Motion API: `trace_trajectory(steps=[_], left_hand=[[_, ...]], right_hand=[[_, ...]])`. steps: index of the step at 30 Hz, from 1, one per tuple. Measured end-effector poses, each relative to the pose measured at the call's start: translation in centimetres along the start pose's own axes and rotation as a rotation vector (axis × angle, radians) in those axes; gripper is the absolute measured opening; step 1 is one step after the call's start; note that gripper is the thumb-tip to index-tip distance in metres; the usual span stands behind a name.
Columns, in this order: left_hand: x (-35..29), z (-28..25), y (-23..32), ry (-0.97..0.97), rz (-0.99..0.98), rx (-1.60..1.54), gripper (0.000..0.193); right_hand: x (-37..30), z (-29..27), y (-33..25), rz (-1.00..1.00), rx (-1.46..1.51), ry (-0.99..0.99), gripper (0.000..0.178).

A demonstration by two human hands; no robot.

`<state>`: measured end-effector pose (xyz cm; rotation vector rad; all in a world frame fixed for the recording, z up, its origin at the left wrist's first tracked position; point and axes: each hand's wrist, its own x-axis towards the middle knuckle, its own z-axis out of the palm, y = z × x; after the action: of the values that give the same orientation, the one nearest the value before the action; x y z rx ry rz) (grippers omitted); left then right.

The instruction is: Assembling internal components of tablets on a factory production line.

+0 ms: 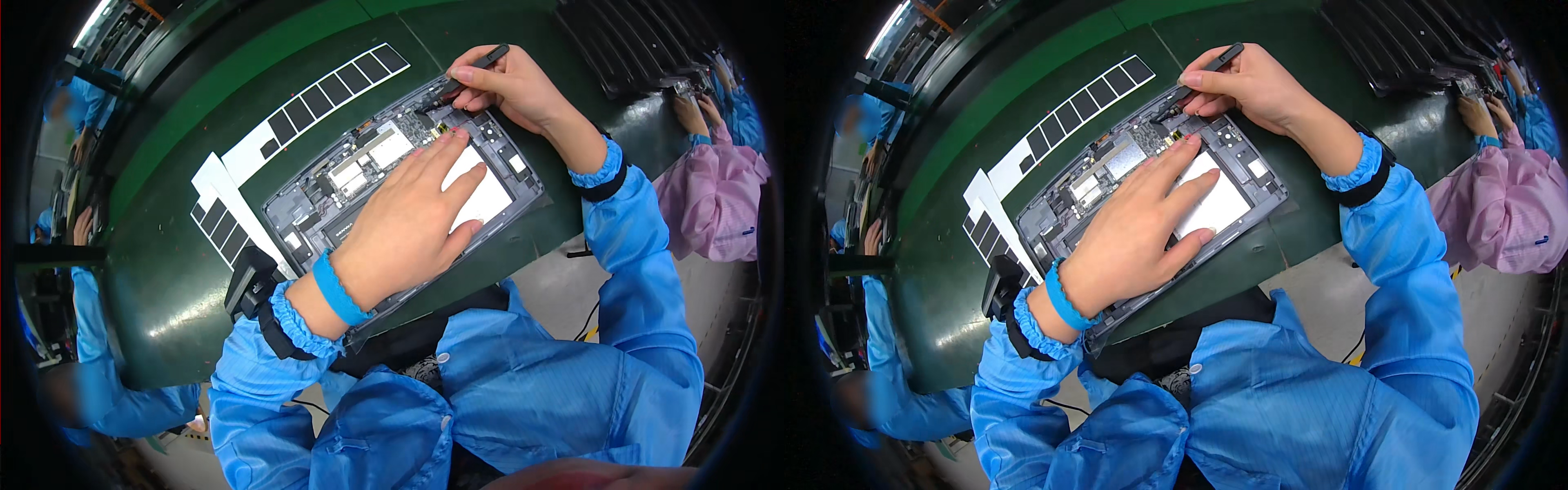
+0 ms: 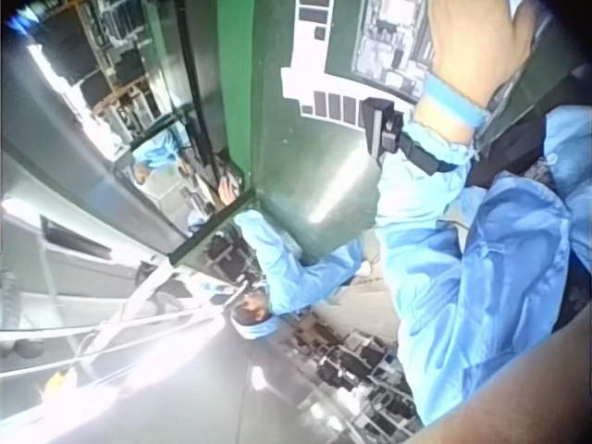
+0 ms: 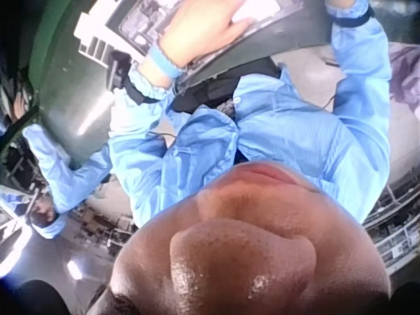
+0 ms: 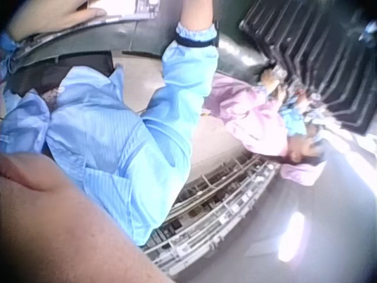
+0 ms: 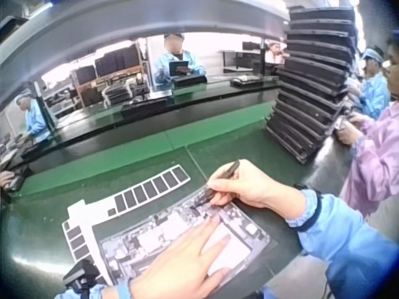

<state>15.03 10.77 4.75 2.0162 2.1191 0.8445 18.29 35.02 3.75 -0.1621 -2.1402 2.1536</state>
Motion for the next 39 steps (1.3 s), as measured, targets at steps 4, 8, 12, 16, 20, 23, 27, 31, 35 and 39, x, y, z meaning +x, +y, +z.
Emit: trace_trajectory(steps=[4,8,12,16,20,23,27,31,35,39], left_hand=[[0.0,0.1,-0.1,0.014,-0.004,0.003,0.050],[-0.1,0.2,-0.1,0.030,0.012,0.000,0.050],[-0.2,0.4,-0.1,0.035,0.016,0.000,0.049],[-0.2,0.5,-0.2,0.061,0.029,-0.002,0.049],[-0.2,0.4,-0.3,0.051,0.020,0.004,0.048],[-0.2,0.4,-0.1,0.064,0.018,-0.011,0.046],[-0.1,-0.1,0.3,0.067,-0.044,0.126,0.049],[0.0,0.5,0.1,0.086,-0.086,0.181,0.056],[0.0,0.5,-0.1,0.107,-0.109,0.161,0.058],[-0.1,-0.3,-0.3,0.085,-0.086,0.228,0.060]], right_hand=[[-0.2,-0.4,0.1,-0.009,0.061,-0.013,0.024],[0.0,-0.9,0.2,-0.025,0.073,-0.096,0.023],[0.1,-0.3,0.3,-0.002,0.053,-0.036,0.022],[0.1,0.0,0.4,-0.006,0.029,0.031,0.019],[0.2,0.2,0.3,0.007,0.005,0.037,0.020],[0.0,0.1,0.3,0.004,0.031,0.035,0.020],[0.0,-0.2,0.2,0.028,0.035,0.016,0.021],[-0.1,-0.1,0.1,0.034,0.039,0.034,0.023],[0.2,0.2,0.4,0.025,0.058,0.070,0.021],[0.2,0.7,-0.1,0.014,0.032,0.054,0.022]])
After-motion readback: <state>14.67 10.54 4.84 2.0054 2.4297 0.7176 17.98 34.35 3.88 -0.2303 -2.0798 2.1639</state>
